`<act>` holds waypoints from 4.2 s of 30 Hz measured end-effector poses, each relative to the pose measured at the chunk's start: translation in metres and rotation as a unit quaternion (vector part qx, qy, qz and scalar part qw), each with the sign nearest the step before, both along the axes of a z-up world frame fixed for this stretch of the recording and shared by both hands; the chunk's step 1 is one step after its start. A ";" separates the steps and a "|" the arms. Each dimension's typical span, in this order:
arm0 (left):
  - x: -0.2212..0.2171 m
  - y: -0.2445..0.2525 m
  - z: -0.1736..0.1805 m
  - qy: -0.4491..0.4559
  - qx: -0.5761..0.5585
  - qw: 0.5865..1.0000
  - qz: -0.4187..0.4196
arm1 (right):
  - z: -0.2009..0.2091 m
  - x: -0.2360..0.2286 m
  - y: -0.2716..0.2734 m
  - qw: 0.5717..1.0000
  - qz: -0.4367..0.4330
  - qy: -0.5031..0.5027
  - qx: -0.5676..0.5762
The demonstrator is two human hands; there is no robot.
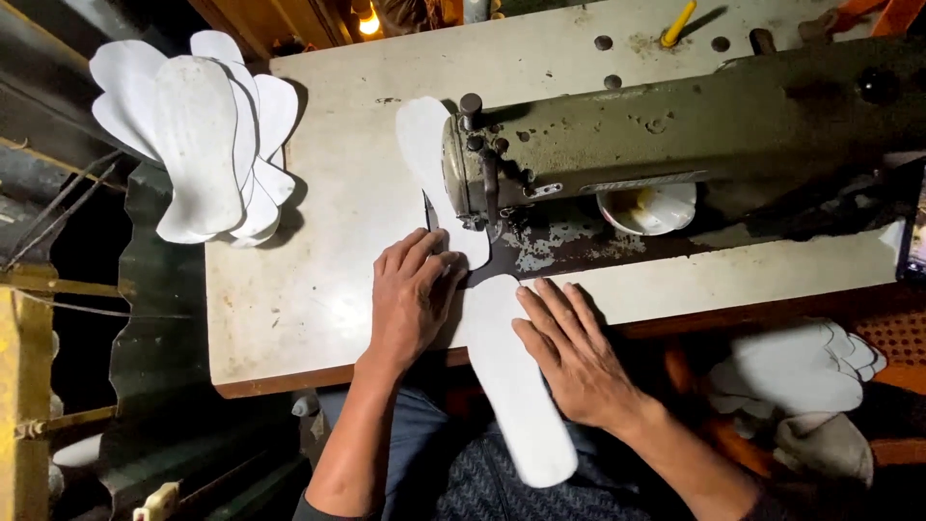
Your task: Using an industrial sewing machine to stitch or process white shoe insole components.
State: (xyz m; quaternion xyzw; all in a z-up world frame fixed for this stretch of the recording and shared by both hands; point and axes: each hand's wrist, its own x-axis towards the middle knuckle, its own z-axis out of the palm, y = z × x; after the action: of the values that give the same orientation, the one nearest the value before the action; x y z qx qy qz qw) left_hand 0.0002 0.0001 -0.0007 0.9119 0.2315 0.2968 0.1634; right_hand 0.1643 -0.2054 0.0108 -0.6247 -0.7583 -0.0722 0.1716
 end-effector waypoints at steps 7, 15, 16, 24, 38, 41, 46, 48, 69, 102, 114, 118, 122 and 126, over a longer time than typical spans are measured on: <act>0.007 0.004 -0.007 0.044 -0.008 0.998 0.053 | 0.003 0.004 0.026 0.992 -0.004 0.032 0.124; 0.008 0.007 -0.002 0.056 -0.006 0.997 0.057 | 0.002 0.014 0.037 0.994 -0.010 0.011 0.108; 0.009 0.006 -0.001 0.059 -0.005 0.997 0.057 | 0.005 0.015 0.037 0.995 -0.011 0.007 0.096; 0.013 0.012 -0.001 0.067 -0.003 0.996 0.059 | 0.007 0.017 0.046 0.997 -0.015 0.014 0.069; 0.019 0.018 -0.001 0.059 0.006 0.996 0.059 | 0.012 0.021 0.057 0.998 -0.017 -0.004 0.068; 0.020 0.020 -0.002 0.066 0.006 0.996 0.061 | 0.003 0.021 0.059 0.998 -0.021 -0.001 0.062; 0.023 0.026 -0.005 0.075 0.021 0.995 0.061 | -0.002 0.018 0.062 0.997 -0.046 0.009 0.062; 0.022 0.028 -0.007 0.078 0.035 0.994 0.063 | -0.007 0.019 0.063 0.997 -0.050 0.016 0.061; 0.032 0.071 -0.014 0.111 0.062 0.975 0.180 | 0.009 0.016 0.061 0.988 -0.018 0.073 0.133; -0.091 -0.017 -0.011 -0.108 0.010 0.972 0.207 | 0.003 0.001 0.058 0.976 0.018 0.148 0.156; -0.036 -0.059 0.033 0.016 -0.073 0.991 -0.112 | 0.008 0.011 0.053 0.983 0.051 0.123 0.129; -0.034 -0.056 0.025 0.039 -0.068 0.993 -0.092 | 0.011 0.013 0.052 0.977 0.068 0.159 0.125; -0.031 -0.054 0.016 0.016 -0.050 0.994 -0.092 | 0.021 0.015 0.050 0.973 0.071 0.172 0.134; -0.030 -0.053 0.002 0.013 -0.037 0.997 -0.069 | 0.026 0.015 0.049 0.968 0.084 0.191 0.141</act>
State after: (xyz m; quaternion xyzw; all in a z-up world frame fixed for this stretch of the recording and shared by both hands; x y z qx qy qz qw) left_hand -0.0300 -0.0526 0.0017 0.9228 0.1808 0.2641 0.2146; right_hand 0.1793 -0.1568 0.0370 -0.5301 -0.7436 -0.0429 0.4052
